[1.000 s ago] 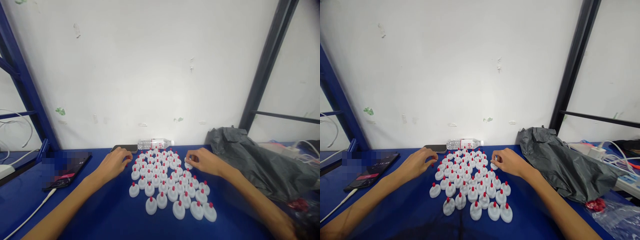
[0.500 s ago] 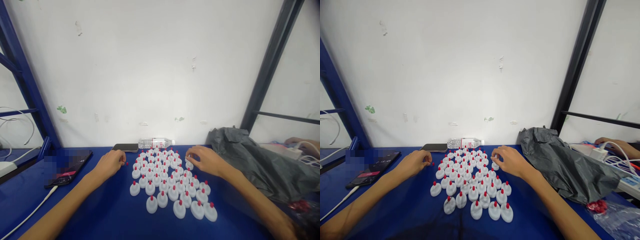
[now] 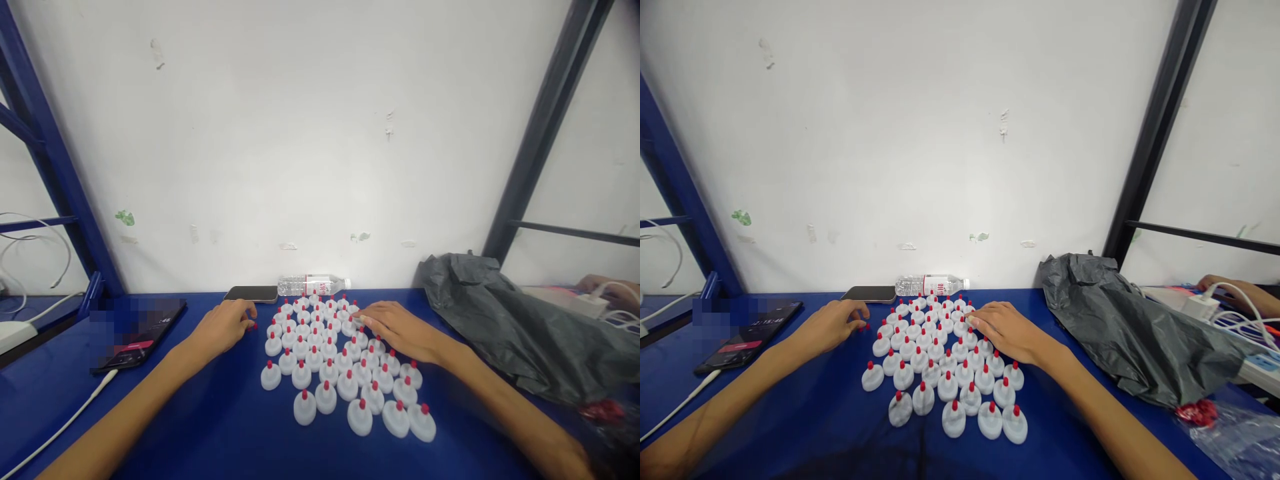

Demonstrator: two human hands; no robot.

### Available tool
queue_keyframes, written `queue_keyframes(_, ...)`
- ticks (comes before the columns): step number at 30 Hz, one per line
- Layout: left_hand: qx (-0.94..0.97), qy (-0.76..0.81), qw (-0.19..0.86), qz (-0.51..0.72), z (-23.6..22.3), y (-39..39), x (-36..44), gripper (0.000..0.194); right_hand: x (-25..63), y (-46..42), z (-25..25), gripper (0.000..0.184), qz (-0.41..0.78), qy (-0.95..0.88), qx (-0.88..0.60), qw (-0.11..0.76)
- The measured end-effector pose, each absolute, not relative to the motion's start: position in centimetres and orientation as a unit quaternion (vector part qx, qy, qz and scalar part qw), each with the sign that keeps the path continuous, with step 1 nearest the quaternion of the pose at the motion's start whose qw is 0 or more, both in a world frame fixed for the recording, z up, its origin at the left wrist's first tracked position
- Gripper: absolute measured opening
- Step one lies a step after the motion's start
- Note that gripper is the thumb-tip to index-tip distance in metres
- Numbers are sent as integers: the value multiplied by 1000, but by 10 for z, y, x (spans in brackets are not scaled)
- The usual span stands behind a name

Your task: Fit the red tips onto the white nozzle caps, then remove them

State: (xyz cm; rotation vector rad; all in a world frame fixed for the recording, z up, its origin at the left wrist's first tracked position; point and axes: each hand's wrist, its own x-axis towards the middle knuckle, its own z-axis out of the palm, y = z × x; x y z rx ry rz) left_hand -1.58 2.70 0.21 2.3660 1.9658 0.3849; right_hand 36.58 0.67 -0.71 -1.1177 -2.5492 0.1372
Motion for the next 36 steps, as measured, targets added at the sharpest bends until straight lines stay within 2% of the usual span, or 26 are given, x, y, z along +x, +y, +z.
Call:
queue_keyframes(4,756,632,-23,169,10,21,-5,22,366,7,-3,43,20,-885,-417,206)
queue_keyframes(12,808,522,-108,250,16,-6,29,30,344,-7,5,21,-30,-841,-416,344)
queue_keyframes(15,849,436,-146,261,12,-17,39,32,329,-16,4,26,-71,-865,-356,347)
queue_keyframes(19,880,365,-141,269,6,-33,55,18,309,-28,3,42,-138,-900,-250,330)
queue_keyframes(23,895,341,-153,245,-1,-43,69,14,294,-40,3,43,-172,-913,-181,322)
queue_keyframes(25,908,314,-156,229,-3,-45,72,17,291,-44,3,42,-176,-916,-162,323)
queue_keyframes(28,924,286,-122,224,-3,-46,71,22,292,-44,3,39,-164,-919,-151,325)
queue_keyframes(32,904,330,-32,269,1,-46,70,24,293,-40,6,29,-150,-916,-144,343)
queue_keyframes(36,866,374,94,318,5,-49,80,37,290,-39,10,25,-205,-900,-135,361)
